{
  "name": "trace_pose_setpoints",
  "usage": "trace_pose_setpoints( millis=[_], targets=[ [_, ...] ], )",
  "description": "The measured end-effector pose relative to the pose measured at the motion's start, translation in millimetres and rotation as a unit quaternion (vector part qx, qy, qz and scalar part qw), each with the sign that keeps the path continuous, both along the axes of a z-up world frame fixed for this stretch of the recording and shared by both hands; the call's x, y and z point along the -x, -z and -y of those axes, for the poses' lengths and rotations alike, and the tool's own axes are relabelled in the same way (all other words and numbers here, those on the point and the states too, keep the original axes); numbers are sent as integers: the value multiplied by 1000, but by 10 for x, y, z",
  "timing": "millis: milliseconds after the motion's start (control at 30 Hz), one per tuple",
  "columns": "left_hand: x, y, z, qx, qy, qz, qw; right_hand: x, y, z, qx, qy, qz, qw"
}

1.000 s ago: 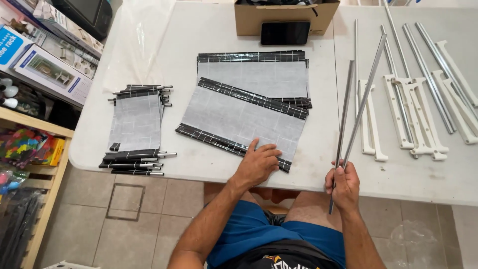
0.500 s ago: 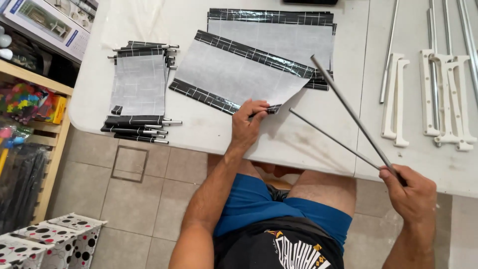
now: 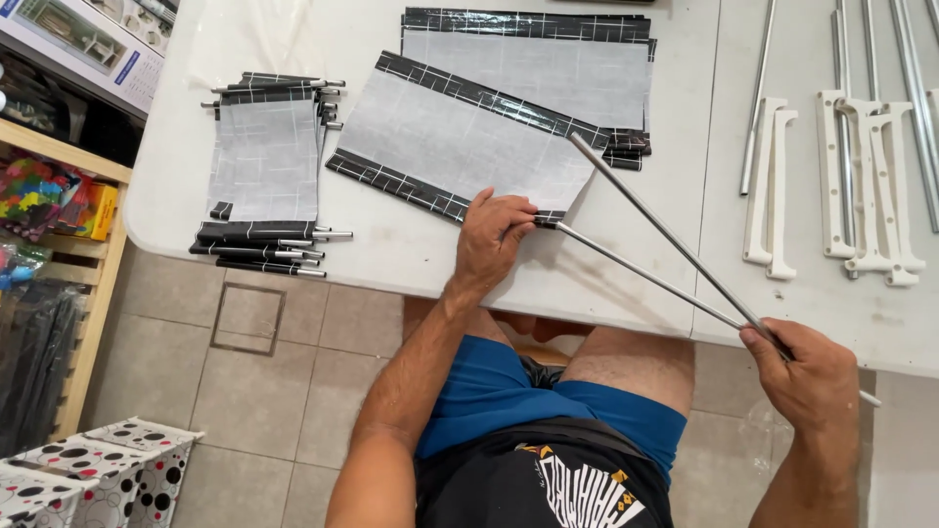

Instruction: Assembling modular display rack shelves by inserting metal support rods into fabric sleeves.

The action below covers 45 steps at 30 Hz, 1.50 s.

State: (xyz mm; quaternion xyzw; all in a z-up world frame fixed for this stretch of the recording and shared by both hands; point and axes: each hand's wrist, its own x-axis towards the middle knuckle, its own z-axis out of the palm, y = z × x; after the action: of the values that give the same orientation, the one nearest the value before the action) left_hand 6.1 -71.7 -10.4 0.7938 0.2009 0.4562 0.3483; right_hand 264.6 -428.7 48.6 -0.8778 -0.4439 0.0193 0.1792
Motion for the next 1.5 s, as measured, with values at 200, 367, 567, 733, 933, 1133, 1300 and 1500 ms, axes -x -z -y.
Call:
trace_pose_setpoints(
  millis=[200,367,567,733,933,1133,1300,1500],
  targets=[
    [-50,-48,121,-188,74,-124,971,-118,-144,117,60,-5,63,996],
    [-149,-45,436,-232,123,-194,945,-90,-140,9,174,33,-1,984],
    [-490,-273,1009,-252,202,-171,931,307,14,-464,119,19,-145,982],
    [-497,-418,871,-266,207,-262,904,264,-53,-461,49,12,-214,976],
    [-331,-329,556,-298,98,-282,907,-132,181,-63,167,106,-147,969],
    [-575,-233,835,-292,112,-251,916,564,-16,-558,-133,71,-164,975],
    [-698,-257,970,-282,145,-260,912,1016,-153,-1016,-269,75,-280,918],
    [-697,-29,1001,-314,127,-249,907,1147,-137,-1055,-254,22,-329,909]
  ],
)
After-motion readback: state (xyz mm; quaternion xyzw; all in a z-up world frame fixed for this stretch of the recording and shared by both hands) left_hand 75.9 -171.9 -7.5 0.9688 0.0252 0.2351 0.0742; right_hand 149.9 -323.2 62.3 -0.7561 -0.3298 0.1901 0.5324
